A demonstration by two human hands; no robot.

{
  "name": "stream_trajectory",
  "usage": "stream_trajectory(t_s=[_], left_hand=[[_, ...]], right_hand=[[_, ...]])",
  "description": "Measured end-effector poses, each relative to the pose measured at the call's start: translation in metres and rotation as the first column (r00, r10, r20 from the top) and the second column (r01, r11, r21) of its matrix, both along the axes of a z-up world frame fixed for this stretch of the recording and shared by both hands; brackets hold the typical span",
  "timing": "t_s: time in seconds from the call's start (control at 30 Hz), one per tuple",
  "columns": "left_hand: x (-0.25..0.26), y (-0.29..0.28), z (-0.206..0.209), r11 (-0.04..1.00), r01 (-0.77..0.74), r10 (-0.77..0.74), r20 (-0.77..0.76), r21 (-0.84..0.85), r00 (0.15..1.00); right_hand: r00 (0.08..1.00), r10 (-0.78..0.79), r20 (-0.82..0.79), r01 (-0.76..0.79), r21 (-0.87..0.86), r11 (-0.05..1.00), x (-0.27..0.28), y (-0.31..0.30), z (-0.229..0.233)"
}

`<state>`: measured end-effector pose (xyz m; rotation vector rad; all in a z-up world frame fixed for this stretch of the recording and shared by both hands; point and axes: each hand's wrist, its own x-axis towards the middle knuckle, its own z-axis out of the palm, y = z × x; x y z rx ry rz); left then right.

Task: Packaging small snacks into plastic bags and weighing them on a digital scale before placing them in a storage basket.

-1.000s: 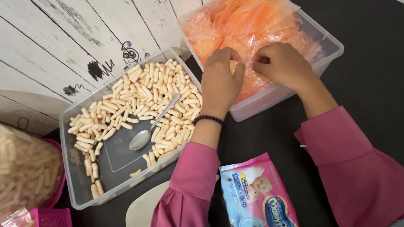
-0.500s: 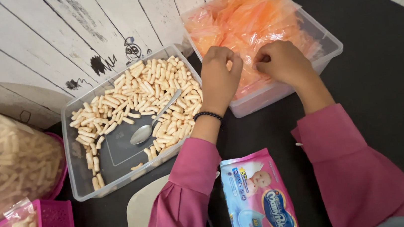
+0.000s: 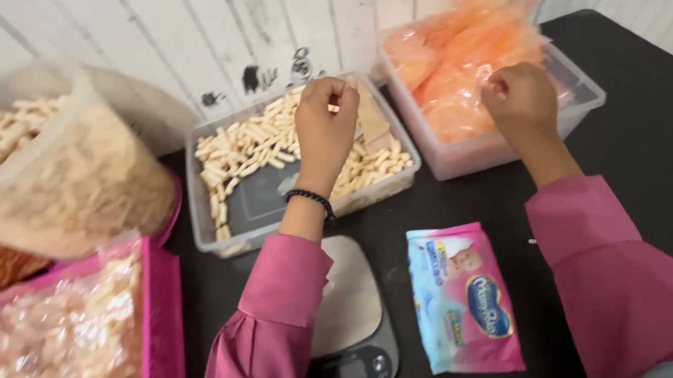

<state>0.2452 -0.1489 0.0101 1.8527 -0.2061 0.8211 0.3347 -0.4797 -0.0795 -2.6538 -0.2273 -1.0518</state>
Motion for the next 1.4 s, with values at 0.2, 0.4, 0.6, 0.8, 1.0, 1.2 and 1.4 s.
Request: stream_trajectory(t_s=[0.2,0.4,0.6,0.8,1.0,1.2,1.4], left_hand=[[-0.037,0.071,-0.01,0.994,-0.108,0.108,-0.004,0.015,0.994],[-0.052,0.129,-0.032,0.974,-0.225,0.226,-0.097,0.022,0.969],[-0.038,0.147,-0.065,0.964,-0.239,0.208,-0.225,-0.12,0.952],[-0.011,0.151,-0.086,0.889,-0.302,0.199,-0.303,-0.344,0.932],[-0.017,0.154,-0.089,0.985,-0.171,0.167,-0.233,0.004,0.958],[-0.023,0.156,-0.101,0.999,-0.003,0.016,-0.249,0.053,0.968],[-0.023,0.153,-0.109,0.989,0.018,0.029,-0.301,0.15,0.953]], right_hand=[[0.995,0.083,0.056,-0.082,-0.023,0.996,-0.007,0.074,0.012],[0.934,0.355,-0.033,-0.355,0.022,0.935,-0.041,0.184,0.023],[0.643,0.74,-0.199,-0.596,0.477,0.646,-0.12,0.266,0.052],[0.619,0.753,-0.222,-0.673,0.344,0.655,-0.068,0.306,0.014],[0.65,0.728,-0.218,-0.501,0.598,0.626,-0.024,0.326,-0.012],[0.583,0.788,-0.197,-0.348,0.816,0.462,-0.025,0.334,-0.031],[0.567,0.796,-0.211,-0.298,0.849,0.437,-0.061,0.335,0.005]])
